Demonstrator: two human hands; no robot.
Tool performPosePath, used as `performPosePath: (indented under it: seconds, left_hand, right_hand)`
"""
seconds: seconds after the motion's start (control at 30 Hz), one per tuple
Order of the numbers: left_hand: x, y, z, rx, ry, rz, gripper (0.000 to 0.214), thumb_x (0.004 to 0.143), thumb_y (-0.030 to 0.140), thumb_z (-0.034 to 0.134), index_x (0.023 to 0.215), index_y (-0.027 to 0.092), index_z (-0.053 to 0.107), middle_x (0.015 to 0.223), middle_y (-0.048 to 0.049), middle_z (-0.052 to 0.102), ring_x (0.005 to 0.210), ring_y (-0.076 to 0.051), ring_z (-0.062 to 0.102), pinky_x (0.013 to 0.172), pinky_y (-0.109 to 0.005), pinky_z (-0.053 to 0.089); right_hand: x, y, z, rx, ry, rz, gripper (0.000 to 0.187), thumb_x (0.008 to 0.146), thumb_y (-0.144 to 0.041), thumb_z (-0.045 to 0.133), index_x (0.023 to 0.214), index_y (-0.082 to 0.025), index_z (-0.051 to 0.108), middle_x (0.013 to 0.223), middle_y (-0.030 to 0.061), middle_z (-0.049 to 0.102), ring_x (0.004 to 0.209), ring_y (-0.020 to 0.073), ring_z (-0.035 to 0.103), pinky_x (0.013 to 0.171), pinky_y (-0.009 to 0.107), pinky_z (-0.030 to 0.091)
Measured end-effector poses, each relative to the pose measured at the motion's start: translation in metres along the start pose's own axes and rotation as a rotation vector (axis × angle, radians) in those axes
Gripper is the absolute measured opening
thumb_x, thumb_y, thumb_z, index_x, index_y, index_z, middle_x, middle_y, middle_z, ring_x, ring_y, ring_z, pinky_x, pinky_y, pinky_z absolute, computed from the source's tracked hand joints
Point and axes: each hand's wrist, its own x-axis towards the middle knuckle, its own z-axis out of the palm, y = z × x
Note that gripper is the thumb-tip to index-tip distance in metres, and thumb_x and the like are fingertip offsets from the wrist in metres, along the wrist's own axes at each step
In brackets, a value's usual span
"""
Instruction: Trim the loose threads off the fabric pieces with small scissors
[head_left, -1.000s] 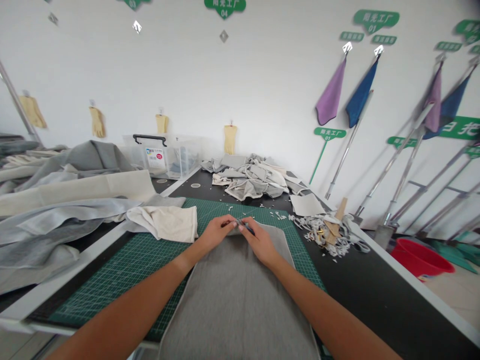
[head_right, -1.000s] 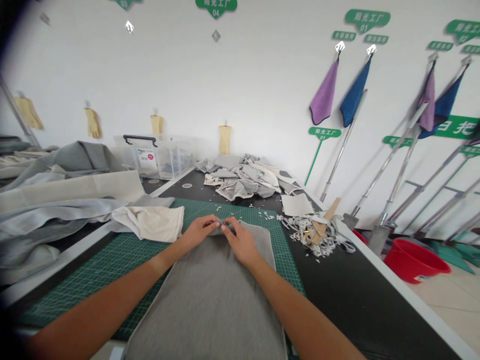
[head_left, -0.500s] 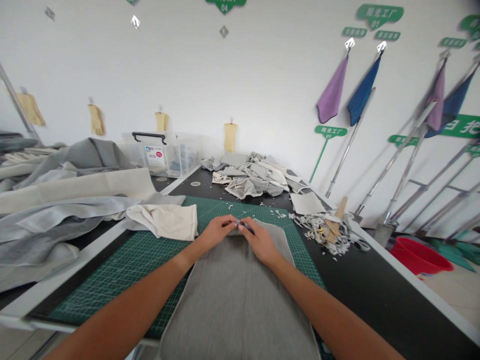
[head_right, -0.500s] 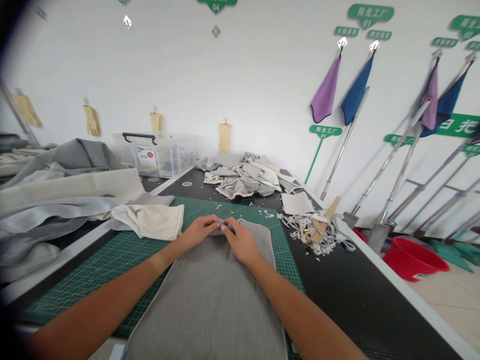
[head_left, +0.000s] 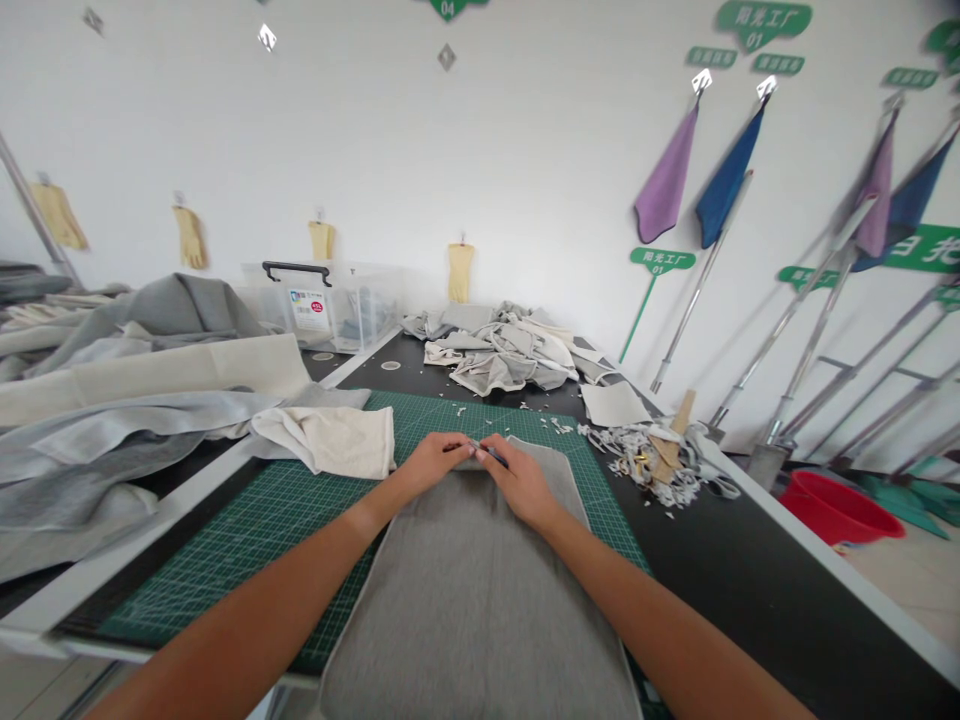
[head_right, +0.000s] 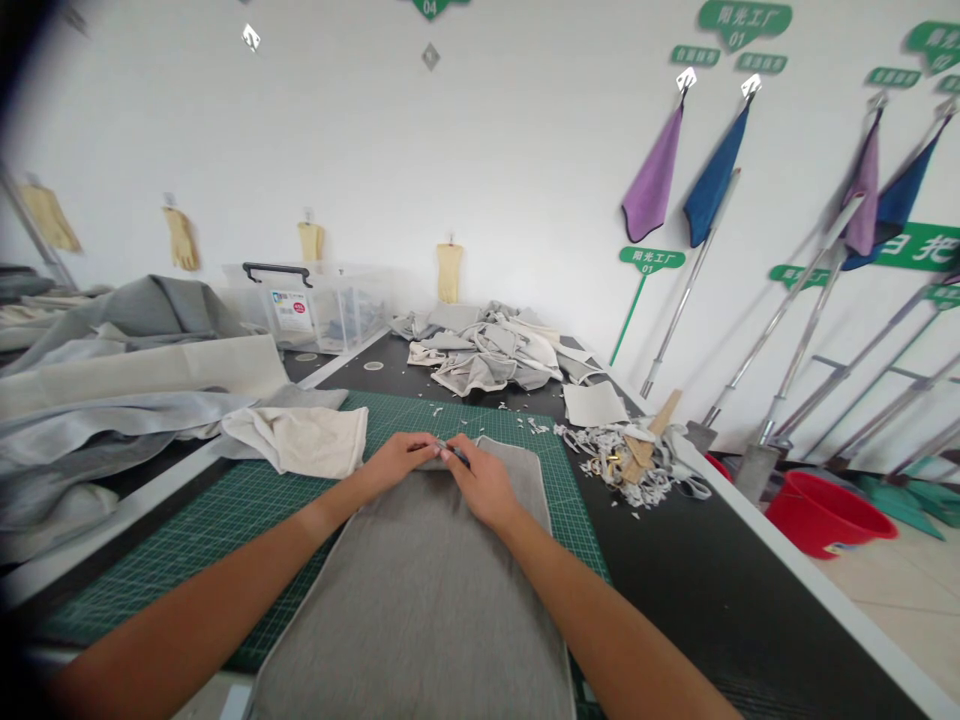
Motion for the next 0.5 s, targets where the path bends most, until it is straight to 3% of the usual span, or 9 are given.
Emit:
performPosePath:
  seconds: [0.5]
  left_hand:
    - [-0.0011, -0.0035, -0.0012, -0.002, -0.016, -0.031, 0.035, 0.091, 0.044, 0.057, 0.087, 0.013, 0.075, 0.085, -0.0034, 0.073, 0.081, -0.018, 0.063, 0.074, -0.025, 0.043]
  right_hand:
    - [-0.0003, 0.0012, 0.0014, -0.01, -0.001, -0.013, 0.026, 0.102, -0.045, 0.043, 0.112, -0.03, 0.061, 0.094, -0.0001, 0.073, 0.086, 0.0186, 0.068, 0.074, 0.025, 0.043]
